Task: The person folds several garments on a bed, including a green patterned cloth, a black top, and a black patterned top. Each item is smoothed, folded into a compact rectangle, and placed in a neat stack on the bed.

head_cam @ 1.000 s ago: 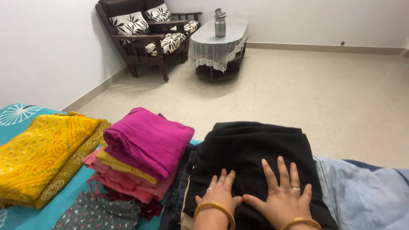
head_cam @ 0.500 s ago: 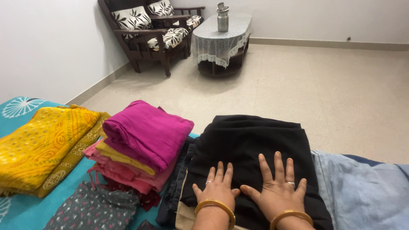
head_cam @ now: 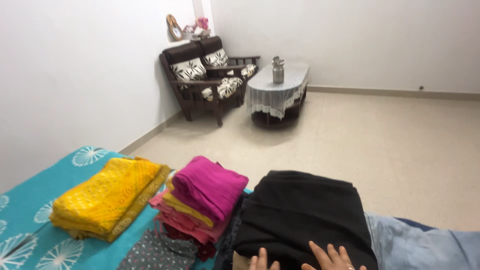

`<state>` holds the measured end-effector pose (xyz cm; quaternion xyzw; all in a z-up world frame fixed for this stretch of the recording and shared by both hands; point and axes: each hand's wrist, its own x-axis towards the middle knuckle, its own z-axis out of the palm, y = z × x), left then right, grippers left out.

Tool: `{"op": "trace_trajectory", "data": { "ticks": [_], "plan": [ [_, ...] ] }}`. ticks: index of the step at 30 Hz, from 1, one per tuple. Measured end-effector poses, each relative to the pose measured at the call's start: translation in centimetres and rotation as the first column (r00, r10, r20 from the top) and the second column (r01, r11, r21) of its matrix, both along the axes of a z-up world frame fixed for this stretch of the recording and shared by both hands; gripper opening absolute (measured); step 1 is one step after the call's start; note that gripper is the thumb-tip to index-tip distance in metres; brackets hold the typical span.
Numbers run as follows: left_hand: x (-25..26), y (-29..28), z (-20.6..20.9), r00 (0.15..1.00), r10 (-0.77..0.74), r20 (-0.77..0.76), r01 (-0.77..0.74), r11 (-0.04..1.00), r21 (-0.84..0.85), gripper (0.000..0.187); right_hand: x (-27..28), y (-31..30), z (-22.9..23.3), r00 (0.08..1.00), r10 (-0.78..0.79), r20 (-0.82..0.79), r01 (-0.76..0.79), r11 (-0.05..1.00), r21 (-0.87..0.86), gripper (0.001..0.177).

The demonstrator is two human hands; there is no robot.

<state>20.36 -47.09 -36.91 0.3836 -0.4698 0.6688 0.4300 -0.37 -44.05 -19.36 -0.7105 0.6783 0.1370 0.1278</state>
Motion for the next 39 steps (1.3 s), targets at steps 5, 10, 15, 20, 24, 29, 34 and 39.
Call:
{"op": "trace_trajectory", "data": {
  "ticks": [5,10,15,20,24,29,34,39],
  "plan": [
    [-0.2,4.5,6.0,0.817,0.235,-0.526,0.117,0.826,0.551,0.038,-0.9,-0.1,7.1,0.996,0.023,0.088,-0.027,0.999,0.044,0.064],
    [2.2,9.8,21.2,0.809,0.495,-0.317,0.482,-0.248,0.841,0.075,0.4,2.1,15.7,0.993,0.063,0.102,-0.061,0.998,-0.022,0.056],
    [3.2,14.2,29.2,0.784,0.523,-0.336,0.531,-0.283,0.798,0.083,1.7,6.0,22.2,0.992,0.1,0.074,-0.093,0.991,-0.093,0.054],
    [4.8,19.5,33.2,0.757,0.557,-0.342,0.516,-0.189,0.835,0.081,2.9,11.1,26.4,0.99,0.13,0.062,-0.12,0.982,-0.142,0.051],
    [6.2,25.7,37.0,0.772,0.559,-0.302,0.509,-0.26,0.82,0.081,3.4,16.5,28.7,0.978,0.199,0.066,-0.182,0.963,-0.198,0.054],
    [7.1,35.0,40.2,0.759,0.601,-0.252,0.479,-0.252,0.841,0.076,3.7,23.7,30.6,0.961,0.266,0.069,-0.24,0.934,-0.266,0.05],
    [7.8,41.2,39.2,0.71,0.661,-0.244,0.51,-0.243,0.825,0.075,5.0,28.6,29.3,0.942,0.331,0.05,-0.309,0.919,-0.243,0.049],
    [8.2,42.6,34.2,0.67,0.685,-0.286,0.573,-0.232,0.786,0.076,6.6,29.7,24.9,0.907,0.421,0.021,-0.405,0.884,-0.234,0.045]
  ]
}}
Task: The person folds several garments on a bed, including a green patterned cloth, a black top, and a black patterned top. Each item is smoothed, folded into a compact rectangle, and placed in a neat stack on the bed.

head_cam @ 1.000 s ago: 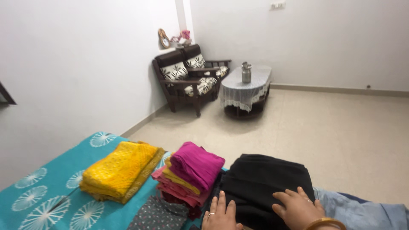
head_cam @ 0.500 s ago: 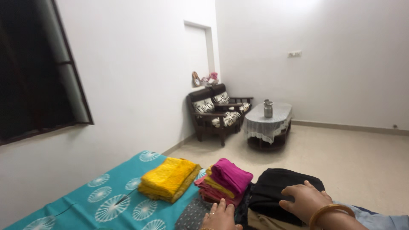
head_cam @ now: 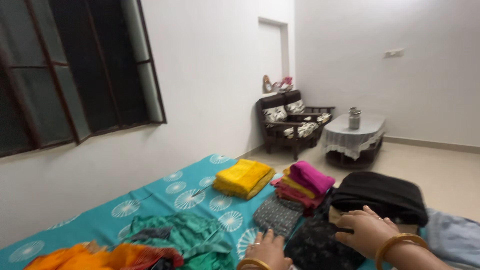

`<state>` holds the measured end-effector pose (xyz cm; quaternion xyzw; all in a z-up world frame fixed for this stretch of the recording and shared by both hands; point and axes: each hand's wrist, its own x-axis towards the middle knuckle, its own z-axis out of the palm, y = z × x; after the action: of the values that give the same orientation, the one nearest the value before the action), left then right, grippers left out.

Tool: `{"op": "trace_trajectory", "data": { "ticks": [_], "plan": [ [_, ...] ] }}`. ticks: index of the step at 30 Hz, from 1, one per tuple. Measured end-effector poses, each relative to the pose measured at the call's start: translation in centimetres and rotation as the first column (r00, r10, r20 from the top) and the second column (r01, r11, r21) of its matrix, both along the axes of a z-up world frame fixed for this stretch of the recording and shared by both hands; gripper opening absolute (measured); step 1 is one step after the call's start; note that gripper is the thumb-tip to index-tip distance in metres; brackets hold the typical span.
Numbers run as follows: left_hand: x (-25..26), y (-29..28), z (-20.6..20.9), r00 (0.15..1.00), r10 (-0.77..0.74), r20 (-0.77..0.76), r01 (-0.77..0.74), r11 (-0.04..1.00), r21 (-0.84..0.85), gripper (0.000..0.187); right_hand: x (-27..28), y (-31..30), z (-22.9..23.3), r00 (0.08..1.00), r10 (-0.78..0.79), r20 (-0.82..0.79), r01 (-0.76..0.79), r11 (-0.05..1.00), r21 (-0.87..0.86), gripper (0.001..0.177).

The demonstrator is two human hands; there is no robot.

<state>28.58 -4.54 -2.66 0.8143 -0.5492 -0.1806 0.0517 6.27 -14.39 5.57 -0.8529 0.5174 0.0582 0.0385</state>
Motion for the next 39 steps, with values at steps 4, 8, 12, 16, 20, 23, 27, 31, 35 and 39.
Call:
{"op": "trace_trajectory", "data": {
  "ticks": [4,8,12,16,20,23,27,31,35,39],
  "plan": [
    [-0.7,0.3,-7.0,1.0,0.017,0.012,-0.015,0.992,-0.123,0.068,1.6,0.4,-6.4,0.999,0.026,0.046,-0.026,1.0,-0.017,0.047],
    [-0.3,3.1,-12.1,0.999,0.01,-0.043,-0.012,0.999,-0.043,0.074,2.4,3.3,-11.7,0.929,0.36,0.082,-0.353,0.931,-0.09,0.045],
    [1.2,7.9,-12.7,0.997,0.072,0.023,-0.073,0.996,0.059,0.074,3.2,8.5,-13.1,0.976,0.214,0.034,-0.216,0.966,0.145,0.061],
    [2.2,12.4,-10.9,0.981,0.196,-0.006,-0.195,0.979,0.06,0.066,4.7,14.4,-12.9,0.948,0.318,0.004,-0.31,0.922,0.234,0.069],
    [5.6,15.2,-7.0,0.972,0.227,0.064,-0.226,0.974,-0.027,0.061,7.1,17.9,-12.5,0.906,0.424,-0.011,-0.403,0.869,0.286,0.067],
    [8.9,17.0,-5.0,0.976,0.176,0.13,-0.176,0.984,-0.017,0.06,8.0,18.6,-12.8,0.888,0.46,-0.011,-0.431,0.841,0.326,0.064],
    [11.8,20.4,-4.9,0.975,0.088,0.202,-0.11,0.989,0.1,0.059,8.5,18.8,-13.4,0.882,0.471,-0.014,-0.437,0.829,0.348,0.062],
    [12.4,23.5,-7.5,0.969,0.016,0.246,-0.085,0.958,0.276,0.062,9.3,19.5,-14.2,0.875,0.482,0.047,-0.469,0.821,0.327,0.061],
    [12.0,23.2,-10.1,0.945,-0.131,0.3,0.023,0.94,0.34,0.064,11.0,21.1,-17.3,0.883,0.453,0.122,-0.468,0.825,0.316,0.056],
    [12.6,22.8,-12.6,0.952,-0.136,0.273,0.031,0.935,0.354,0.064,13.1,22.2,-22.1,0.811,0.573,0.117,-0.573,0.738,0.356,0.052]
  ]
}}
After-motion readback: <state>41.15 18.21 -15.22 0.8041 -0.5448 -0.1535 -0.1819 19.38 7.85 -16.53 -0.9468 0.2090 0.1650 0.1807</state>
